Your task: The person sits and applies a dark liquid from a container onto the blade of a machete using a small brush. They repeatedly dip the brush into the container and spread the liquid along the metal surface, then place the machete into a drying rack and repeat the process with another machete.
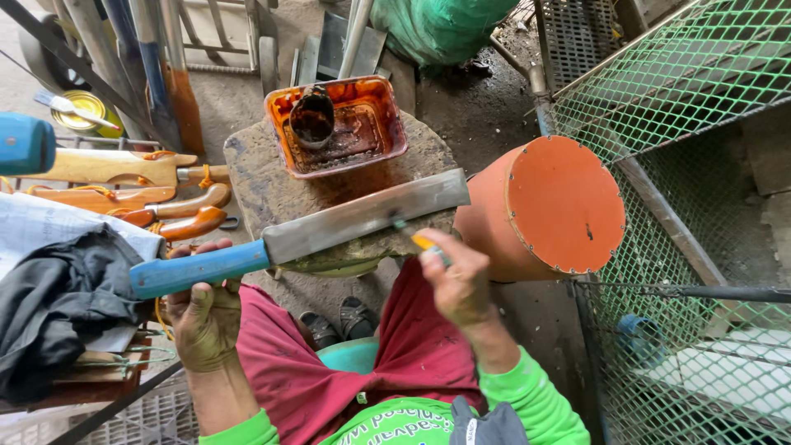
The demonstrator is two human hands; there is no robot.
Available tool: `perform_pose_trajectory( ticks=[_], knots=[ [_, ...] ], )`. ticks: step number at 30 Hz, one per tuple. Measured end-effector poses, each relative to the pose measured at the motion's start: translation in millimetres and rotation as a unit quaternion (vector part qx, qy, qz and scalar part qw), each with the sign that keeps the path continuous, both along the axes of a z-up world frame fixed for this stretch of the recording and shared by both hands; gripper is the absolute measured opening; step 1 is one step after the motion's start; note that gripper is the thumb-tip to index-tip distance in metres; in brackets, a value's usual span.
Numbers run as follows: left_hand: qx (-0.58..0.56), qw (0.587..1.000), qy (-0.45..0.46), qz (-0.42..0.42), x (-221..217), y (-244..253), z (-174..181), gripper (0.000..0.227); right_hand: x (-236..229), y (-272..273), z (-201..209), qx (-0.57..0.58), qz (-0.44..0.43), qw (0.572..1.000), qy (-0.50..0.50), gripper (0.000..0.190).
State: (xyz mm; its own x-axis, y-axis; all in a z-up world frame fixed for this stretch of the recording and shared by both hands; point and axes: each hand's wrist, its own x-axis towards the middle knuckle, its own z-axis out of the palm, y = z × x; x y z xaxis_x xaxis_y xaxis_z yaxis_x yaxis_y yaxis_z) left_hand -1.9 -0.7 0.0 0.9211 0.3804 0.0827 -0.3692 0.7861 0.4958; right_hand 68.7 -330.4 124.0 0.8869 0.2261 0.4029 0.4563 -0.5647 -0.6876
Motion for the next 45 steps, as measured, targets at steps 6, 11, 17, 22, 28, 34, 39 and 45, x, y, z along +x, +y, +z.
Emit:
perform_pose_trajectory(
  ticks=[6,11,17,22,28,34,39,45],
  knots=[
    [-0.004,1.000,-0.001,0.009,0.4,-1.0,-0.1,0.049,-19.8,80.7,3.5,0.020,0.138,0.990,0.015,0.024],
    [0.002,1.000,0.015,0.022,0.1,-5.8,8.2,0.050,-15.1,73.7,7.8,0.022,0.133,0.991,0.022,0.024],
    [0.008,0.998,0.034,0.052,-0.2,-17.1,28.5,0.047,16.2,-21.8,27.1,-0.045,-0.098,0.994,0.020,0.026],
    [0.020,0.988,0.085,0.129,6.9,-26.9,44.6,0.029,-2.7,-31.6,29.4,0.093,-0.041,0.993,0.051,0.026],
    [-0.011,0.965,0.162,0.206,18.8,-34.8,54.1,0.023,-15.8,39.1,39.5,0.084,0.103,0.990,0.041,0.024],
    [-0.031,0.956,0.185,0.224,28.5,-39.4,55.1,0.023,-5.4,81.4,44.1,0.067,0.165,0.984,0.022,0.024],
    [-0.022,0.955,0.191,0.224,27.4,-41.9,57.4,0.022,-2.2,93.9,34.3,0.049,0.179,0.982,0.033,0.025],
    [-0.013,0.955,0.189,0.230,28.6,-43.1,59.3,0.022,1.9,85.4,42.9,0.026,0.137,0.990,0.012,0.024]
  ],
)
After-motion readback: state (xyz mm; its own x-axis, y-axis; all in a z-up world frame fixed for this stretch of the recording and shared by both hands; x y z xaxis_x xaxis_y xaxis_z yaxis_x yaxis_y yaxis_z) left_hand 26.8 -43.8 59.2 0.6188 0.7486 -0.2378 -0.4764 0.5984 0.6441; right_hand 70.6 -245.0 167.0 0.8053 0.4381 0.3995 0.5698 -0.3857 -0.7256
